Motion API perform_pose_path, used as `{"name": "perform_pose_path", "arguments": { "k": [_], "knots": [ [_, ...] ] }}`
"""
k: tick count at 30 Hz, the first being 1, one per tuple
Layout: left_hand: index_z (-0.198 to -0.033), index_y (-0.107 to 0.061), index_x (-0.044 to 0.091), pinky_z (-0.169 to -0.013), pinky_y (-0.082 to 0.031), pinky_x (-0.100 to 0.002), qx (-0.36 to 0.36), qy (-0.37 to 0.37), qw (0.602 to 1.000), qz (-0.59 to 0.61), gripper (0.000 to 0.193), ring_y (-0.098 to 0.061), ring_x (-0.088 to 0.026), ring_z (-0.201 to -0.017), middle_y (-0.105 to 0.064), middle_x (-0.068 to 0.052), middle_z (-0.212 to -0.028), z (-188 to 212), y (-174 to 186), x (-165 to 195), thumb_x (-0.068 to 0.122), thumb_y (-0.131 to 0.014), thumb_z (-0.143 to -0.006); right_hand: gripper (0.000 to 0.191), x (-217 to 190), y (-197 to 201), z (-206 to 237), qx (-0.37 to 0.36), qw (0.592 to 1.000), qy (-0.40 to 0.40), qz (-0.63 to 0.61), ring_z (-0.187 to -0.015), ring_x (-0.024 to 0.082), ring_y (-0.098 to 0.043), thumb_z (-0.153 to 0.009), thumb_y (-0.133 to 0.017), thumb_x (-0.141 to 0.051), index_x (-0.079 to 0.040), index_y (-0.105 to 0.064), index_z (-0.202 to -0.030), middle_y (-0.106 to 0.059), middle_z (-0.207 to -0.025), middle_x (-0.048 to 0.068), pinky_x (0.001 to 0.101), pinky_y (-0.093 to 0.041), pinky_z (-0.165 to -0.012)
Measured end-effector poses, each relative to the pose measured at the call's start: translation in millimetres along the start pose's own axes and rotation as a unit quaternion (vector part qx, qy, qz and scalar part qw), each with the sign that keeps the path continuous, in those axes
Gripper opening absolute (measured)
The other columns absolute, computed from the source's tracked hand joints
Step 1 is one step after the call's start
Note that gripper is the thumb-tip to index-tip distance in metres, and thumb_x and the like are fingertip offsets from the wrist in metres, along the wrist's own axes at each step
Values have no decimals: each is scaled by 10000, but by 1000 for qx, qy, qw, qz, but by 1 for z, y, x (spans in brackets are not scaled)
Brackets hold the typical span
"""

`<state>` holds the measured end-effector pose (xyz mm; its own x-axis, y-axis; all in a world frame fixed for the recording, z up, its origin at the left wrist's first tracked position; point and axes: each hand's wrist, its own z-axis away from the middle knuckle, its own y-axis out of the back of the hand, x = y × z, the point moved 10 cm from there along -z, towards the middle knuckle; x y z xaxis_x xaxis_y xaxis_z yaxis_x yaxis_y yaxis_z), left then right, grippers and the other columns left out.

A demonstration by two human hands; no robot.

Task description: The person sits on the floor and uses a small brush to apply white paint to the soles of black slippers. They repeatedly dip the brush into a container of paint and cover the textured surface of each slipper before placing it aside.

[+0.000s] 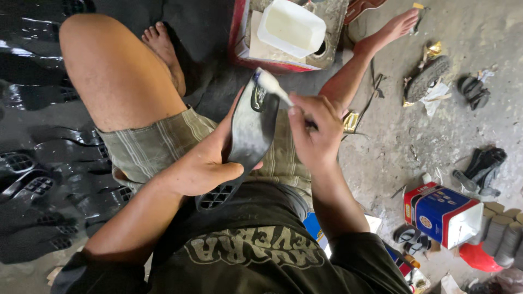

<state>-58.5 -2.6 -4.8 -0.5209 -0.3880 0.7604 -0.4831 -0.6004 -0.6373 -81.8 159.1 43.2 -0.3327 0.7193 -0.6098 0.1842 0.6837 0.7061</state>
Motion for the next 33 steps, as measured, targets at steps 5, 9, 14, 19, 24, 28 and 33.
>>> {"name": "perform_pose_path", "arguments": {
  "k": [5, 9, 14, 19, 24, 28, 33],
  "knots": [
    [-1693, 95, 156, -978, -539, -347, 10, -3, 999, -48, 1110, -636, -170, -1060, -562, -114, -1378, 5, 6, -2, -138, -552, -841, 212, -39, -5, 5, -84, 988, 114, -67, -804, 217, -698, -898, -785, -35, -107, -735, -1091, -700, -978, 126, 294, -563, -712],
    [-1687, 99, 164, -1007, -542, -360, -10, 15, 1000, -19, 1125, -648, -181, -1088, -538, -114, -1394, 6, 1, -8, -149, -547, -820, 223, -18, -4, 1, -96, 994, 48, -36, -738, 185, -690, -919, -758, -3, -59, -750, -1134, -727, -914, 92, 292, -549, -648],
    [-1683, 63, 173, -1015, -545, -396, 18, 59, 998, 27, 1135, -657, -210, -1080, -537, -120, -1410, 5, 2, -15, -176, -540, -787, 194, 26, 22, -10, 16, 997, -73, -13, -767, 175, -685, -999, -716, 30, -7, -722, -1189, -722, -953, 117, 295, -523, -675],
    [-1672, -28, 141, -1020, -547, -427, 53, 28, 997, 49, 1086, -665, -237, -1151, -535, -106, -1416, 11, 16, 0, -191, -526, -767, 108, -24, 9, 2, -49, 995, 80, -44, -797, 196, -699, -927, -749, -7, -51, -710, -1017, -712, -967, 137, 280, -566, -655],
    [-1670, -70, 130, -1032, -552, -440, 40, 31, 998, 24, 1052, -672, -252, -1150, -571, -137, -1375, 16, 16, -3, -196, -534, -783, 110, -26, 1, 6, -86, 994, 58, -47, -721, 161, -689, -937, -768, 4, -43, -737, -1031, -711, -909, 97, 262, -550, -596],
    [-1668, -176, 89, -1070, -535, -459, 21, 43, 998, 39, 975, -661, -270, -1178, -577, -169, -1361, 17, 8, -12, -215, -539, -816, 140, 9, 26, -11, 11, 999, -37, -3, -713, 158, -649, -999, -742, 24, -28, -736, -1129, -716, -949, 83, 311, -504, -621],
    [-1603, -218, 88, -1078, -558, -516, 79, 2, 994, 74, 905, -640, -282, -1251, -542, -151, -1419, 22, 27, -5, -213, -543, -813, 130, -28, 21, -6, -40, 993, 108, 6, -770, 189, -664, -939, -763, -22, -94, -727, -1041, -696, -938, 67, 303, -524, -628]
  ]
}}
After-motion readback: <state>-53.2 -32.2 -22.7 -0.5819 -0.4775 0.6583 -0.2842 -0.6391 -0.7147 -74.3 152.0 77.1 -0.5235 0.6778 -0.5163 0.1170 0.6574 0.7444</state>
